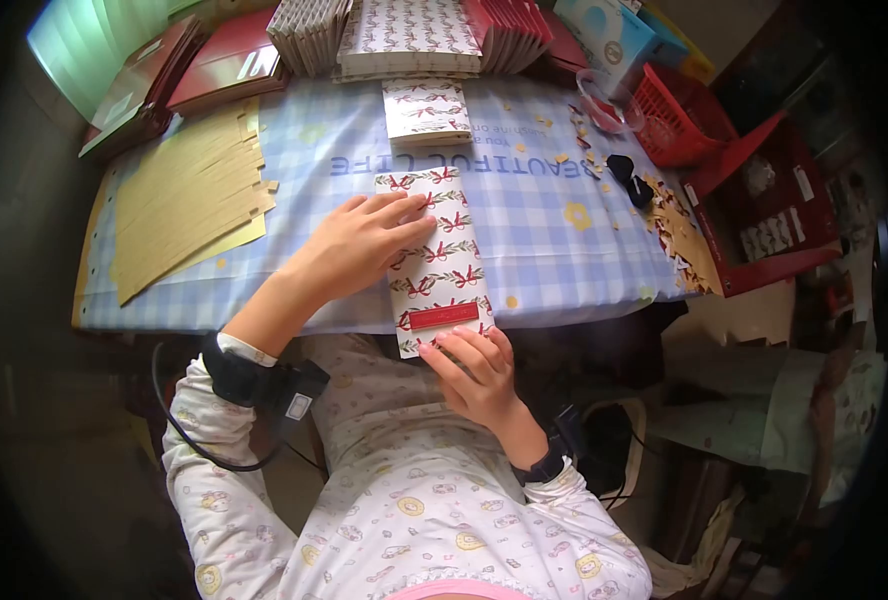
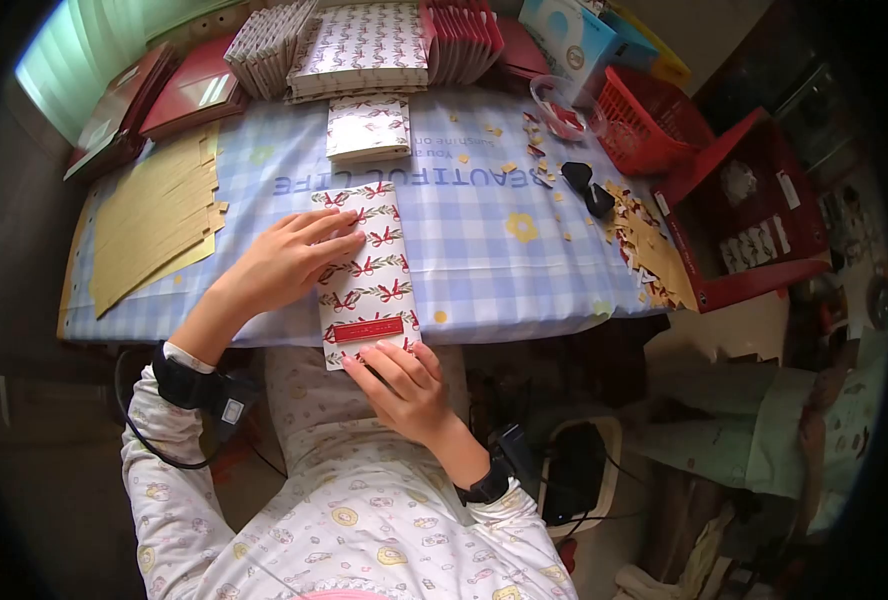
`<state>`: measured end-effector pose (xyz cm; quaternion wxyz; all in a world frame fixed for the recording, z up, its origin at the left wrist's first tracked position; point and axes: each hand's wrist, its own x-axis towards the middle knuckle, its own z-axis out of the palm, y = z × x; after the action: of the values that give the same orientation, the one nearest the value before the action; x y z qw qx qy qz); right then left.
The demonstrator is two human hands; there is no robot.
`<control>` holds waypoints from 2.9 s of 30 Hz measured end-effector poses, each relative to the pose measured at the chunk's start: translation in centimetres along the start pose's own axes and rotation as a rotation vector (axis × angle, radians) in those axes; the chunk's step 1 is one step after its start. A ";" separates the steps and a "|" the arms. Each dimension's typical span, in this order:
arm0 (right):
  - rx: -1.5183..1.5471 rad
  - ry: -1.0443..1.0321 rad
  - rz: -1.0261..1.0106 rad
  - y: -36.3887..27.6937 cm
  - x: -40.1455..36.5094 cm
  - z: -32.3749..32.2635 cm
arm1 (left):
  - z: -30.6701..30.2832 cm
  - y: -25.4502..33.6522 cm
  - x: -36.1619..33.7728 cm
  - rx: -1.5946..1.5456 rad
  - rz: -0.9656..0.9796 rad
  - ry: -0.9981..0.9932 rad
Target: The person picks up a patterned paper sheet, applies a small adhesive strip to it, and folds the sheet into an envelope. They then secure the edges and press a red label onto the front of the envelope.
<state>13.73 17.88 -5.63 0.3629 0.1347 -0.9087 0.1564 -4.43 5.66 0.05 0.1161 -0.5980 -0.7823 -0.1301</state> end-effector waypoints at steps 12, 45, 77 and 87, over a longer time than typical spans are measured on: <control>0.075 -0.119 0.081 6.1 8.8 -9.7 | -2.9 -1.5 5.8 -0.037 0.100 -0.435; 0.853 -0.265 0.749 13.3 10.7 -9.4 | -5.4 -3.7 5.2 -1.105 -0.338 0.053; 1.756 -0.171 0.876 9.6 11.3 -2.2 | -5.0 4.4 7.5 -0.871 -0.419 0.571; 1.763 -0.215 0.853 9.2 10.1 -2.0 | -5.2 4.4 8.5 -0.816 -0.550 0.664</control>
<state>4.63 25.70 1.14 -0.0391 0.0316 -0.4673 0.8827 -2.19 12.69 8.09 0.0772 -0.2969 -0.7170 -0.6259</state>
